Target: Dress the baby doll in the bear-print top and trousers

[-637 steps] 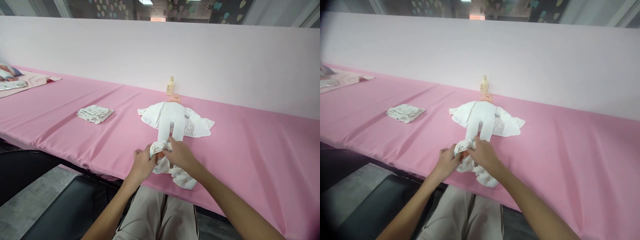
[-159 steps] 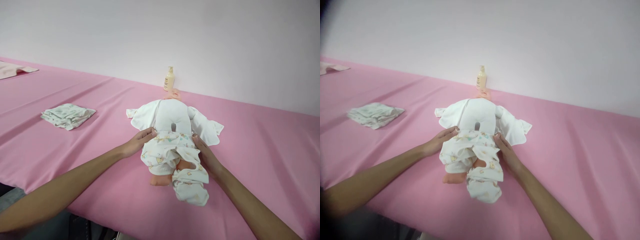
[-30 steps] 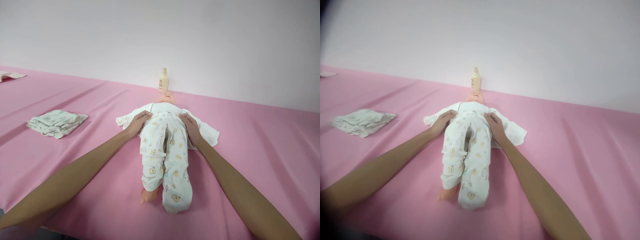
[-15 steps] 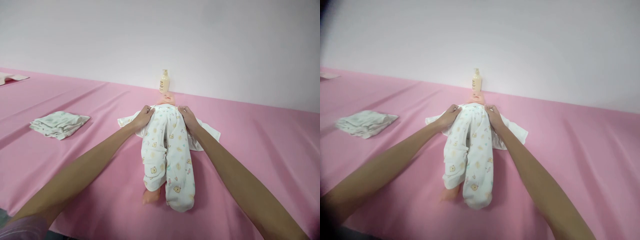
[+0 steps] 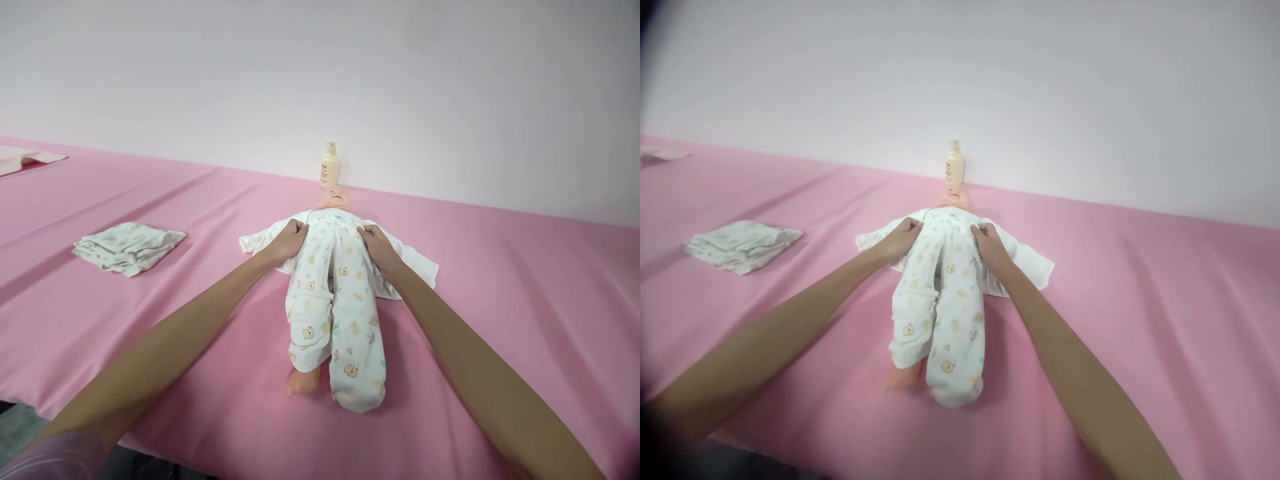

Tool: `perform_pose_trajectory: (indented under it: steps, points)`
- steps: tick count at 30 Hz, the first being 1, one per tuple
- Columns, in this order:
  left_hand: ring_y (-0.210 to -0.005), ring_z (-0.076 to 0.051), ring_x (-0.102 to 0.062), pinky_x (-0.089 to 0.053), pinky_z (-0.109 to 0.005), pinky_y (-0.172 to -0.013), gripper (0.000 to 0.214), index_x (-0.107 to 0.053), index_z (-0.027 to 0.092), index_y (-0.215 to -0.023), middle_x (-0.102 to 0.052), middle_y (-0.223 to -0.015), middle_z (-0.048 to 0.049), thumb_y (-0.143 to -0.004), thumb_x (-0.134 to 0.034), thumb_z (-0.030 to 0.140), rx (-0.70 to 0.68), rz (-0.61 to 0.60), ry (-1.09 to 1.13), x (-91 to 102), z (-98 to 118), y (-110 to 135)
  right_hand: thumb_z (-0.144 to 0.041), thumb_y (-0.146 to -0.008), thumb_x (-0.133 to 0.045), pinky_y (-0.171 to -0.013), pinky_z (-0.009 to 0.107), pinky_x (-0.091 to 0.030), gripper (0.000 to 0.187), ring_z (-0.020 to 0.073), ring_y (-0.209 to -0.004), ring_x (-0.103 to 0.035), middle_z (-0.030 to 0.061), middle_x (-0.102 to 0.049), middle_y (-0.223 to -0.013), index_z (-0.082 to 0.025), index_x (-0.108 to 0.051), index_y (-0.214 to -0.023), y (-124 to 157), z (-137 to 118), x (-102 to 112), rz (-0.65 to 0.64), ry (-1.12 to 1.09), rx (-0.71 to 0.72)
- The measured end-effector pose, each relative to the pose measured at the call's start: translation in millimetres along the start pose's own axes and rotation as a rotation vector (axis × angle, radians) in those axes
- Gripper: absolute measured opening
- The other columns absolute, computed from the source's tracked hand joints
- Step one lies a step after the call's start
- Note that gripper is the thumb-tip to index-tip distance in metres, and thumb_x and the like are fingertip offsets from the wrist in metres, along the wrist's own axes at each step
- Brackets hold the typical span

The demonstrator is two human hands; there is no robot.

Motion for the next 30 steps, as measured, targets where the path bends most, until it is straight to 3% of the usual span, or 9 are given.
perform_pose_trajectory:
  steps: [4, 9, 11, 13, 16, 19, 21, 25, 30]
  points:
    - [-0.097, -0.022, -0.061, -0.046, -0.035, -0.088, 0.022, -0.051, 0.023, -0.102, -0.066, -0.107, -0.0057, -0.109, -0.045, 0.043, -0.008, 0.014, -0.031, -0.3, 4.7, 2.7, -0.057, -0.096, -0.061, -0.078, 0.033, -0.050, 0.032, 0.0210, -0.090, -0.060, 0.0011, -0.066, -0.095, -0.025, -0.058, -0.101, -1.4, 2.1, -3.3, 0.014, -0.028, 0.069]
    - [-0.099, -0.026, -0.064, -0.047, -0.042, -0.090, 0.012, -0.049, 0.024, -0.107, -0.066, -0.113, -0.0099, -0.108, -0.045, 0.034, -0.229, 0.141, -0.254, 9.2, 18.0, 16.8, -0.039, -0.095, -0.063, -0.096, 0.045, -0.050, 0.022, 0.0269, -0.105, -0.062, 0.0110, -0.067, -0.118, -0.022, -0.059, -0.109, 10.3, -14.1, 9.9, 0.234, 0.325, 0.284]
    - [-0.104, -0.027, -0.063, -0.048, -0.043, -0.090, 0.011, -0.051, 0.023, -0.110, -0.063, -0.123, -0.0123, -0.107, -0.045, 0.031, -0.345, 0.215, -0.291, 15.2, 22.7, 35.5, -0.031, -0.094, -0.063, -0.102, 0.050, -0.048, 0.024, 0.0310, -0.114, -0.059, 0.0133, -0.066, -0.125, -0.021, -0.060, -0.115, 34.5, -30.8, 17.5, 0.301, 0.462, 0.432]
    - [-0.106, -0.027, -0.062, -0.050, -0.043, -0.087, 0.014, -0.052, 0.023, -0.114, -0.062, -0.126, -0.0119, -0.106, -0.047, 0.033, -0.431, 0.228, -0.295, 21.2, 23.5, 66.2, -0.028, -0.098, -0.060, -0.106, 0.052, -0.046, 0.022, 0.0331, -0.121, -0.056, 0.0126, -0.066, -0.125, -0.022, -0.060, -0.119, 76.5, -50.5, 20.7, 0.283, 0.564, 0.622]
    - [-0.103, -0.026, -0.060, -0.051, -0.042, -0.084, 0.017, -0.051, 0.025, -0.117, -0.063, -0.119, -0.0083, -0.104, -0.052, 0.036, -0.538, 0.172, -0.336, 30.3, 17.4, 129.8, -0.026, -0.104, -0.057, -0.106, 0.049, -0.046, 0.015, 0.0300, -0.120, -0.059, 0.0093, -0.068, -0.121, -0.025, -0.061, -0.118, 158.8, -70.8, 12.5, 0.027, 0.652, 0.837]
    - [-0.093, -0.025, -0.058, -0.049, -0.041, -0.078, 0.016, -0.049, 0.024, -0.112, -0.062, -0.107, -0.0060, -0.101, -0.056, 0.033, -0.562, 0.081, -0.414, 35.2, 3.6, 189.8, -0.022, -0.105, -0.058, -0.103, 0.044, -0.047, 0.009, 0.0275, -0.119, -0.061, 0.0085, -0.068, -0.121, -0.024, -0.063, -0.112, 228.2, -71.2, -2.7, -0.192, 0.731, 0.875]
    - [-0.092, -0.025, -0.059, -0.048, -0.042, -0.079, 0.016, -0.050, 0.024, -0.109, -0.063, -0.104, -0.0056, -0.098, -0.060, 0.031, -0.575, 0.004, -0.465, 32.4, -4.9, 216.6, -0.019, -0.102, -0.060, -0.100, 0.044, -0.047, 0.010, 0.0273, -0.116, -0.061, 0.0078, -0.069, -0.119, -0.023, -0.063, -0.110, 252.6, -62.3, -15.0, -0.250, 0.820, 0.856]
    - [-0.097, -0.028, -0.059, -0.047, -0.044, -0.084, 0.018, -0.056, 0.023, -0.106, -0.067, -0.106, -0.0067, -0.093, -0.066, 0.030, -0.610, -0.092, -0.568, 17.4, -14.2, 233.9, -0.014, -0.096, -0.064, -0.093, 0.045, -0.047, 0.016, 0.0290, -0.107, -0.058, 0.0090, -0.069, -0.110, -0.020, -0.065, -0.111, 255.4, -39.9, -39.1, -0.165, 1.021, 0.763]
    - [-0.097, -0.027, -0.060, -0.046, -0.043, -0.084, 0.012, -0.056, 0.023, -0.101, -0.067, -0.105, -0.0072, -0.094, -0.064, 0.029, -0.618, -0.055, -0.512, 7.4, -16.2, 228.0, -0.009, -0.088, -0.069, -0.085, 0.047, -0.044, 0.015, 0.0310, -0.094, -0.053, 0.0102, -0.066, -0.097, -0.020, -0.064, -0.097, 244.9, -29.6, -58.9, -0.014, 1.192, 0.772]
Point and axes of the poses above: each hand's wrist, its own y-axis away from the middle knuckle, its own x-axis out of the back of the hand, z = x × y, the point moved 4 cm from there along -y, towards the middle knuckle
